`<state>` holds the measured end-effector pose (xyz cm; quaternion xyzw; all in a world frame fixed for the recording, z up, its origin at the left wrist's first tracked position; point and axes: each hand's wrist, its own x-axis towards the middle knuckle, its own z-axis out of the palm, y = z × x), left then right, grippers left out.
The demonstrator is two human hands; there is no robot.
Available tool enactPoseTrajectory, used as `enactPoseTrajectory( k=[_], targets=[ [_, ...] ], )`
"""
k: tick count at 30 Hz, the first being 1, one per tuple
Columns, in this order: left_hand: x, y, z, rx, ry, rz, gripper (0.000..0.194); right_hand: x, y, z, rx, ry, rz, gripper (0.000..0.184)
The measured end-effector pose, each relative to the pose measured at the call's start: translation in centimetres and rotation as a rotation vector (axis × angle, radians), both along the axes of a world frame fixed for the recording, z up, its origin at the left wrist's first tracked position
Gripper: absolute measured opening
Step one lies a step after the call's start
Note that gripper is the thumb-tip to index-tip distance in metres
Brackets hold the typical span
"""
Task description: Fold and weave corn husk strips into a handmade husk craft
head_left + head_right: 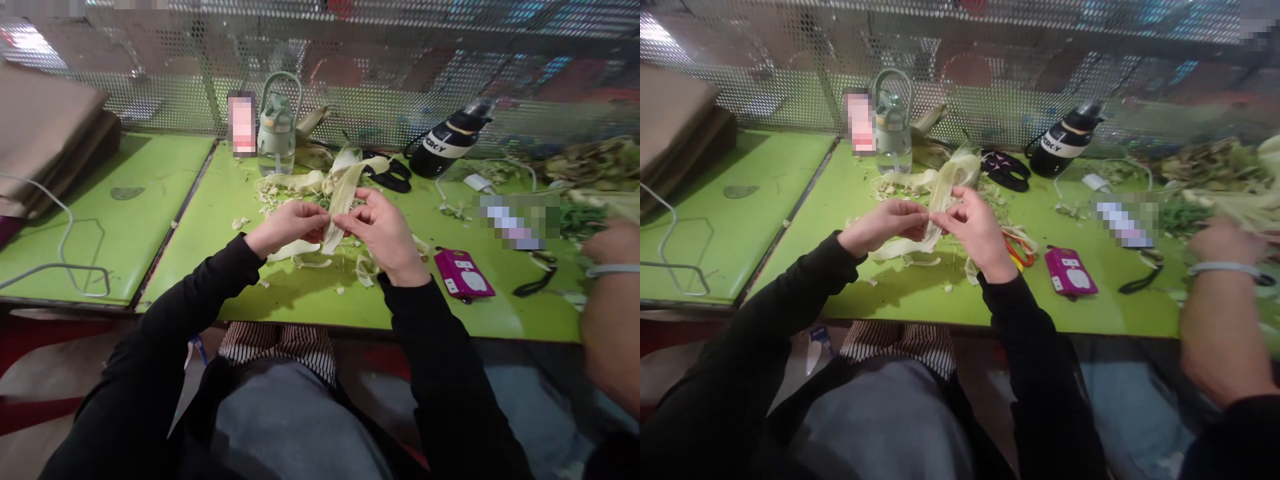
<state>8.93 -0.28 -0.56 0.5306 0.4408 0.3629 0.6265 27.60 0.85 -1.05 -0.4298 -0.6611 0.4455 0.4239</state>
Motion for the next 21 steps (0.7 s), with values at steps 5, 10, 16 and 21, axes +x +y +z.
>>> enactPoseTrajectory(
  k=[5,10,16,21],
  targets=[
    [0.04,-0.1,-0.19,0.0,0.003,-0.013,0.019,-0.18,-0.65,0.22,0.047,-0.021,0.019,0.07],
    [0.04,-0.36,-0.25,0.228,0.179,-0.044,0.019,0.02,-0.17,-0.07,0.04,-0.059,0.012,0.056],
    [-0.11,-0.46,0.15,0.403,0.429,-0.027,0.025,-0.13,-0.5,0.28,0.044,-0.097,0.021,0.048],
    [-0.3,-0.85,0.45,0.32,0.384,-0.069,0.016,-0.27,-0.6,0.34,0.069,-0.135,-0.007,0.048]
  ],
)
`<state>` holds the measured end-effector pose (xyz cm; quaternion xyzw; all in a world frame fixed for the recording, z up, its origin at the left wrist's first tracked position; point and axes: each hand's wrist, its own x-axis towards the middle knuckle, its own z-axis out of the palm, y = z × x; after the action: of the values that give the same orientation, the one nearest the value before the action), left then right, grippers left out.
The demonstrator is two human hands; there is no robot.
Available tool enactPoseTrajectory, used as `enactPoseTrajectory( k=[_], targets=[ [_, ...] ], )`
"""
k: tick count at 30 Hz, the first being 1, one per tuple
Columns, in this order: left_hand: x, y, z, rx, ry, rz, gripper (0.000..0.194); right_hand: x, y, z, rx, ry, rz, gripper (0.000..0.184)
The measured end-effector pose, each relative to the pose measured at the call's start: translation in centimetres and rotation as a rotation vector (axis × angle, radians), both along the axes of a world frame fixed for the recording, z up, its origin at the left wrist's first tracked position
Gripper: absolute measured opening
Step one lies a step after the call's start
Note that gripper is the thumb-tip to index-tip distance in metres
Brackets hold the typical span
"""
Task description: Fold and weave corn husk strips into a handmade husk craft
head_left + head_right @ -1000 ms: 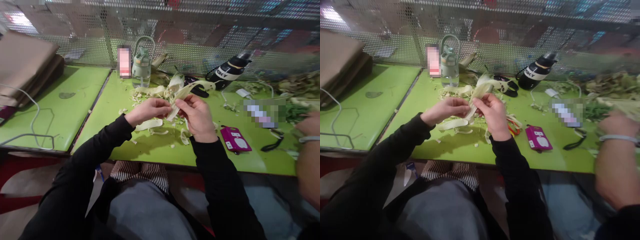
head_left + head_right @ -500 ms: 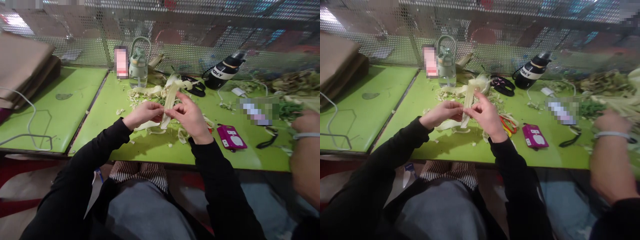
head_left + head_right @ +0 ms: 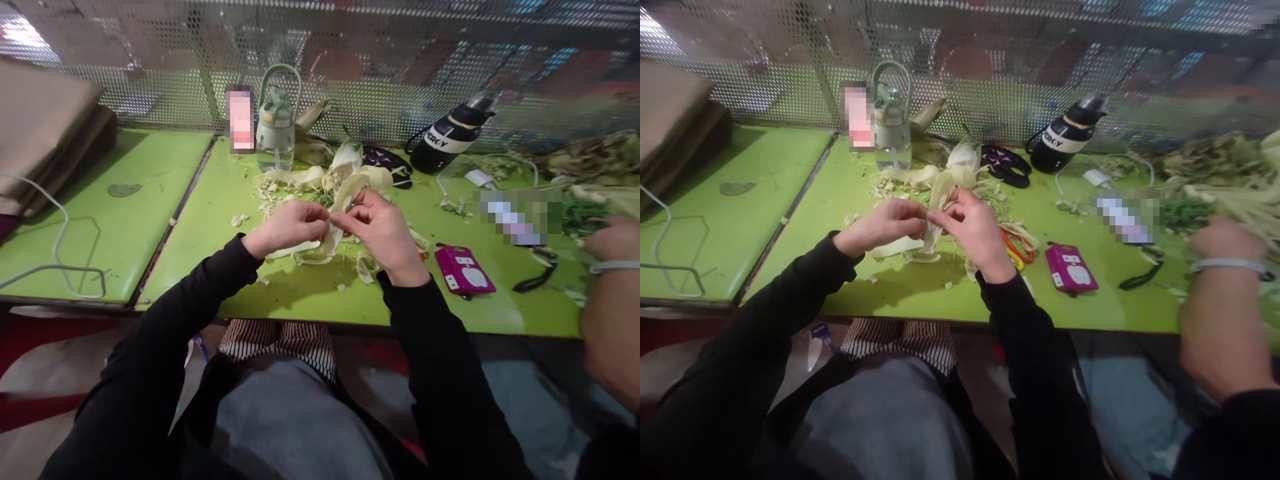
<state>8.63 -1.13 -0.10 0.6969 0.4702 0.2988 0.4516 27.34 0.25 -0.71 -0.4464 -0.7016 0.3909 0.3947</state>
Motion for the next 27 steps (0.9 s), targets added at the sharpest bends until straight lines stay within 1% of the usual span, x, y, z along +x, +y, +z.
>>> enactPoseTrajectory(
  k=[2,5,7,10,12,14,16,18,20,22,23,25,27],
  targets=[
    [0.0,-0.1,0.0,-0.043,-0.049,-0.003,0.01,-0.1,0.0,-0.1,0.017,-0.031,-0.031,0.048],
    [0.2,0.0,-0.1,-0.065,-0.142,0.06,0.003,-0.1,-0.1,-0.3,0.077,-0.028,-0.114,0.054],
    [0.4,0.1,-0.2,-0.059,-0.231,0.114,0.007,-0.1,-0.4,-0.5,0.094,-0.021,-0.163,0.055],
    [0.6,0.4,-0.5,-0.002,-0.301,0.189,0.011,-0.3,-1.1,-1.1,0.017,-0.105,-0.123,0.048],
    [0.8,0.5,-0.9,0.056,-0.279,0.237,0.009,-0.6,-1.3,-1.6,-0.041,-0.146,-0.081,0.045],
    [0.9,0.7,-1.2,0.12,-0.231,0.272,0.007,-0.7,-1.3,-2.1,-0.089,-0.112,-0.055,0.041],
    [0.5,0.8,-1.5,0.167,-0.2,0.263,0.007,-0.7,-0.9,-2.4,-0.127,-0.045,-0.038,0.036],
    [-0.5,0.9,-1.7,0.198,-0.162,0.224,0.012,-0.3,-0.2,-2.4,-0.125,0.016,-0.044,0.03],
    [-2.1,0.8,-2.1,0.229,-0.044,0.204,0.02,0.3,0.5,-2.1,-0.117,0.059,-0.051,0.022],
    [-3.7,0.7,-2.8,0.232,0.224,0.218,0.021,0.7,1.1,-1.7,-0.161,0.084,-0.019,0.018],
    [-4.3,0.5,-3.2,0.182,0.364,0.202,0.023,0.7,1.4,-1.5,-0.191,0.088,0.004,0.017],
    [-5.0,0.2,-4.1,0.091,0.595,0.132,0.031,0.6,2.0,-1.3,-0.231,0.089,0.039,0.017],
    [-5.0,0.0,-4.9,0.096,0.724,0.085,0.032,0.3,2.7,-1.6,-0.227,0.069,0.048,0.017]
  ],
)
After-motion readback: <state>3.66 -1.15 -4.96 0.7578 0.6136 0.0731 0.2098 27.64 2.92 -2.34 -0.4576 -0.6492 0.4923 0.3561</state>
